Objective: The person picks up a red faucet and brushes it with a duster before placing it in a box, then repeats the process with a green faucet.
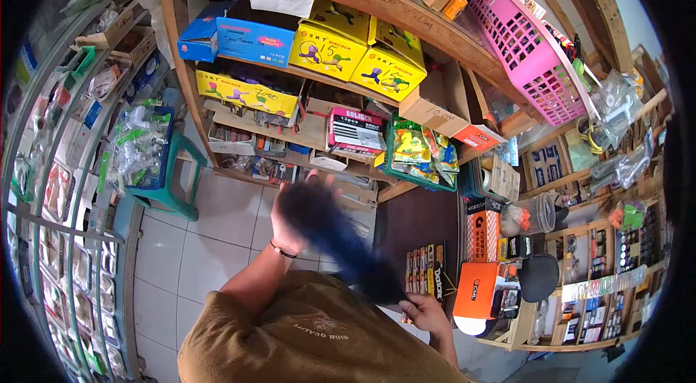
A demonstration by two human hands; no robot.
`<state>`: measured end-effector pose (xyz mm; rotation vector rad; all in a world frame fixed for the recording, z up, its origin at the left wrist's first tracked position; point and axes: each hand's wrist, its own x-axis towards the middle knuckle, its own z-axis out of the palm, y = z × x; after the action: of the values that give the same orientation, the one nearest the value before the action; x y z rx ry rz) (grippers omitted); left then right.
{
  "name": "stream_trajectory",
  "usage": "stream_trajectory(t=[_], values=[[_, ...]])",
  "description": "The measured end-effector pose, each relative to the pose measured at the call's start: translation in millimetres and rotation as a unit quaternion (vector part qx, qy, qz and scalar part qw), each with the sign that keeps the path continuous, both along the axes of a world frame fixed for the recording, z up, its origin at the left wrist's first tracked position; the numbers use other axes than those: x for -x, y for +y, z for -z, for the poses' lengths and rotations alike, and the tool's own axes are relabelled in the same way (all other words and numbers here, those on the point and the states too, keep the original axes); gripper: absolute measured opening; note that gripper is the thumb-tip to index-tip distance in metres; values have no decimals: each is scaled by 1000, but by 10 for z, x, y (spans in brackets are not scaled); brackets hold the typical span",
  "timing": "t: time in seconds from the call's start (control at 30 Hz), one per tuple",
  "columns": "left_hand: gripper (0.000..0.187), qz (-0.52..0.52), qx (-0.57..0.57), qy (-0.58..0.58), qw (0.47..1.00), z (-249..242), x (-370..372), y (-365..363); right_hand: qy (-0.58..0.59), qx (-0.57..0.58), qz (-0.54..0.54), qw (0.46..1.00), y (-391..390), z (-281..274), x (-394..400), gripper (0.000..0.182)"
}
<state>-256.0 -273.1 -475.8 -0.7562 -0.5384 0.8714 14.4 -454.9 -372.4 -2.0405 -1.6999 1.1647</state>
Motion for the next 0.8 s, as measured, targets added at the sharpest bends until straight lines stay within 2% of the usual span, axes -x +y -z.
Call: stream_trajectory(t=[0.03, 0.07, 0.13, 0.17, 0.2, 0.23, 0.27, 0.3, 0.33, 0.37, 0.4, 0.43, 0.47, 0.5, 0.53, 0.57, 0.6, 0.63, 0.67, 0.7, 0.73, 0.77, 0.8], values=[[72, -105, -217, 370, 897, -23, 1, -17, 33, -38, -41, 998, 22, -26, 11, 21], [72, -96, -183, 404, 891, -55, -4, -27, 65, -76, -81, 992, 30, -38, 13, 25], [71, -111, -187, 451, 866, -172, -15, -29, 32, -44, -45, 998, 2, 66, -82, 26], [71, -79, -173, 398, 898, -117, 18, -32, 52, -11, 22, 998, -4, 111, -102, 20], [70, -81, -160, 400, 899, -110, 3, -24, 71, 22, 87, 993, -2, 126, -117, 16], [68, -85, -174, 393, 899, -120, -11, -17, 24, 9, 6, 1000, -2, 93, -131, 16], [66, -88, -189, 387, 898, -139, -18, -6, 25, 8, 6, 1000, 12, 67, -103, 16], [67, -67, -156, 392, 904, -152, -2, 16, 50, -11, -31, 998, 36, 42, -59, 18], [66, -82, -170, 388, 902, -174, -10, -1, 74, -30, -68, 995, 49, 35, -33, 21], [64, -95, -175, 395, 897, -207, -24, 6, 87, -38, -20, 995, 52, 116, -55, 19], [61, -108, -179, 403, 891, -239, -26, 12, 89, -38, -20, 995, 66, 130, -44, 19], [62, -104, -224, 235, 940, -140, 42, 37, 109, -10, 62, 992, 91, 135, -29, 17], [64, -99, -195, 335, 916, -125, 32, 20, 128, 17, 142, 981, 117, 143, -23, 16], [65, -113, -129, 321, 931, -176, -27, 40, 65, 3, 50, 997, 112, 137, -68, 18], [67, -124, -63, 304, 942, -208, -72, 57, 65, 1, 49, 997, 111, 127, -71, 18], [69, -107, -209, 396, 888, -141, 27, 45, 64, -7, -2, 998, 100, 85, -58, 19], [70, -92, -178, 377, 904, -184, 36, 35, 62, -15, -54, 996, 99, 55, -47, 20], [70, -101, -191, 382, 899, -183, 24, 49, 57, -5, -5, 998, 80, 116, -75, 18], [70, -111, -201, 386, 893, -176, 16, 45, 57, -4, -6, 998, 82, 121, -76, 18], [68, -58, -182, 415, 890, -211, 58, 31, 66, 5, 24, 998, 91, 123, -72, 18], [72, -66, -148, 412, 897, -250, 48, 11, 76, 14, 53, 996, 107, 122, -68, 19], [73, -123, -224, 542, 801, -80, 5, 42, 77, 13, 51, 996, 113, 98, -50, 19], [75, -173, -294, 653, 676, -73, -22, 73, 85, 8, 16, 996, 106, 54, -23, 20]])
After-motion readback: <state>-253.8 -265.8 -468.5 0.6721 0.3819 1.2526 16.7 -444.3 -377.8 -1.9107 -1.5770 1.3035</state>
